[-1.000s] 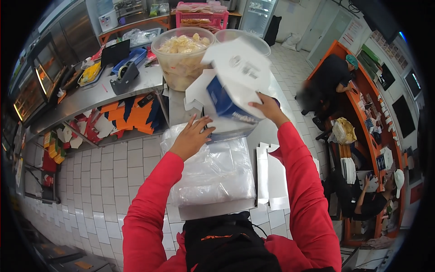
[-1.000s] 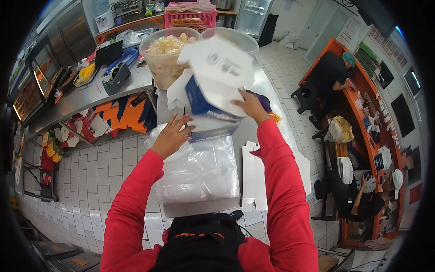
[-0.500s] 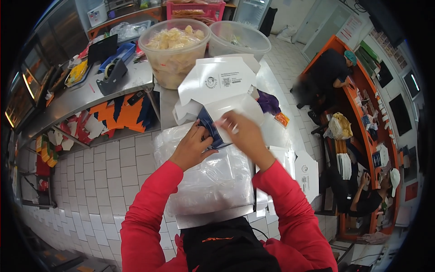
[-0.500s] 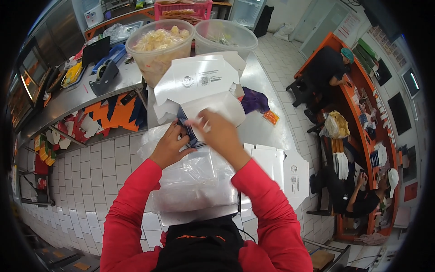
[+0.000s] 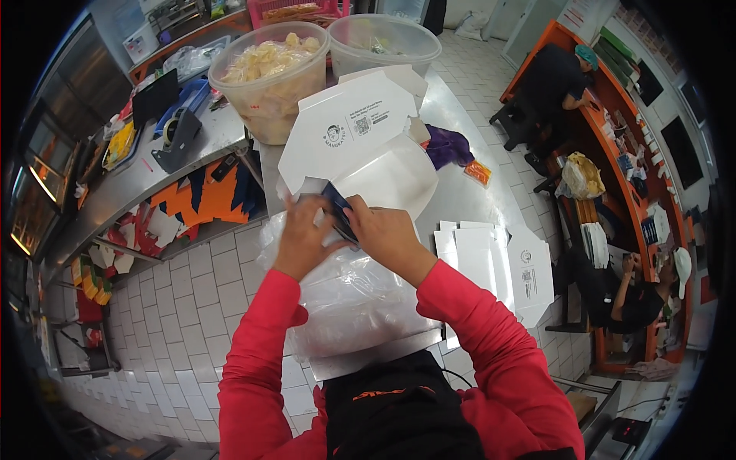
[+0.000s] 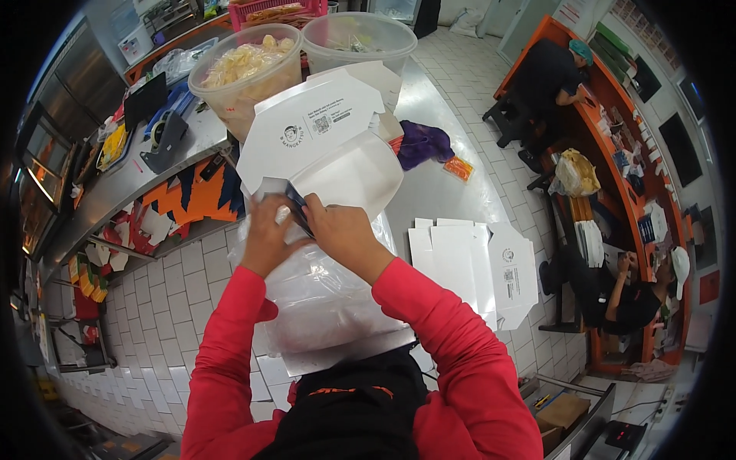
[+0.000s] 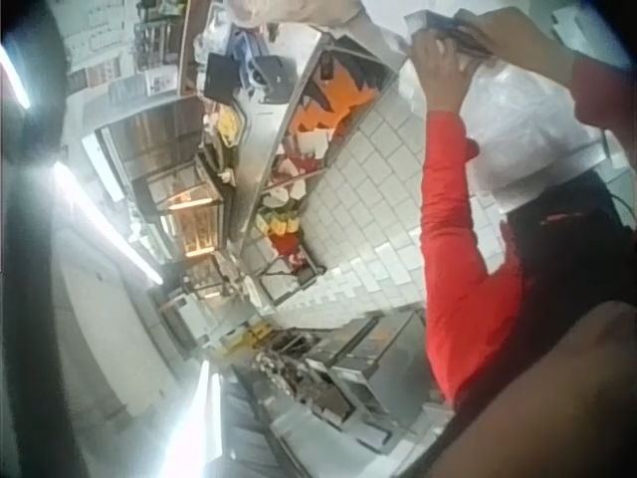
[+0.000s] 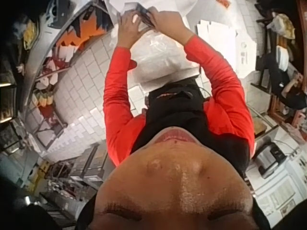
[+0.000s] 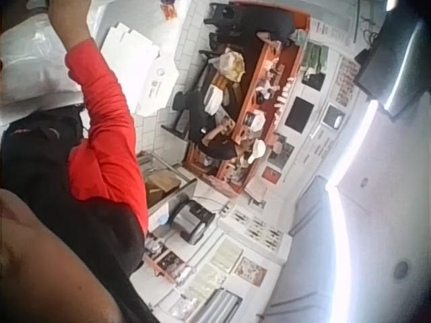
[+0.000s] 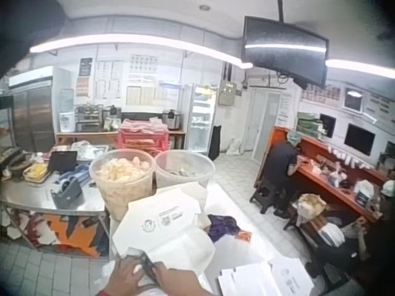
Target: The person is folding and assembling paper takeout food boxes in a commercial kitchen setting.
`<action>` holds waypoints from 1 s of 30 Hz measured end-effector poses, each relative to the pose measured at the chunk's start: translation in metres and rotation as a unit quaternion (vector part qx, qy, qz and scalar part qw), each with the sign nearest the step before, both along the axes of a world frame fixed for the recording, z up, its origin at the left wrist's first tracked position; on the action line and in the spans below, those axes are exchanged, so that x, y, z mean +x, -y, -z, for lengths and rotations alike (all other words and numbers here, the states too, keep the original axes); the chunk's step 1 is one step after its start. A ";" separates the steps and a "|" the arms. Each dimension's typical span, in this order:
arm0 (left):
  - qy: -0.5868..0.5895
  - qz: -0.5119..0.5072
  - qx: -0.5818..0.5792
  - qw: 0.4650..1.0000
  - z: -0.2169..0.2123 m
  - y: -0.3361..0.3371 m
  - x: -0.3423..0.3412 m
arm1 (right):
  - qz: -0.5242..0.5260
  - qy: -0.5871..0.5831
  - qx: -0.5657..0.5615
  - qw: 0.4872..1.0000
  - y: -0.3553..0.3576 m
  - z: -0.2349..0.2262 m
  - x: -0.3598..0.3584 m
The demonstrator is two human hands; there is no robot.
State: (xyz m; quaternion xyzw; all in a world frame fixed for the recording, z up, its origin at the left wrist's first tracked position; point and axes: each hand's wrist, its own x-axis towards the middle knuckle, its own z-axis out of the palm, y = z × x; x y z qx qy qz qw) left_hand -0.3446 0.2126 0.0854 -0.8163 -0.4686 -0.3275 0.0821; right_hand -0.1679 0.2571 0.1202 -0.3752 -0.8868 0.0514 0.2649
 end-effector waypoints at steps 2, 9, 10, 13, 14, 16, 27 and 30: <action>-0.027 -0.134 -0.003 0.991 -0.002 -0.004 -0.012 | -0.003 0.019 0.002 1.000 0.002 -0.001 0.002; 0.054 -0.116 -0.072 0.989 0.010 0.001 -0.012 | -0.071 0.071 -0.032 0.994 0.002 0.005 -0.007; 0.051 -0.113 -0.071 0.990 0.014 0.004 -0.011 | -0.076 0.082 -0.036 0.993 0.002 0.008 -0.008; 0.110 -0.118 -0.005 0.987 0.024 0.012 -0.003 | -0.098 0.053 -0.038 0.993 0.003 0.011 -0.008; 0.068 -0.120 -0.018 0.990 0.024 0.014 -0.001 | -0.096 0.052 -0.038 0.993 0.002 0.008 -0.007; 0.024 -0.125 -0.030 0.991 0.025 0.016 -0.003 | -0.120 0.106 -0.176 0.971 -0.009 -0.001 -0.002; 0.289 -0.107 -0.116 0.944 0.007 0.011 0.008 | 0.168 0.034 -0.124 0.978 -0.113 -0.005 0.047; 0.420 -0.172 -0.128 0.882 -0.004 -0.002 0.018 | 0.159 0.051 -0.110 0.980 -0.102 0.005 0.042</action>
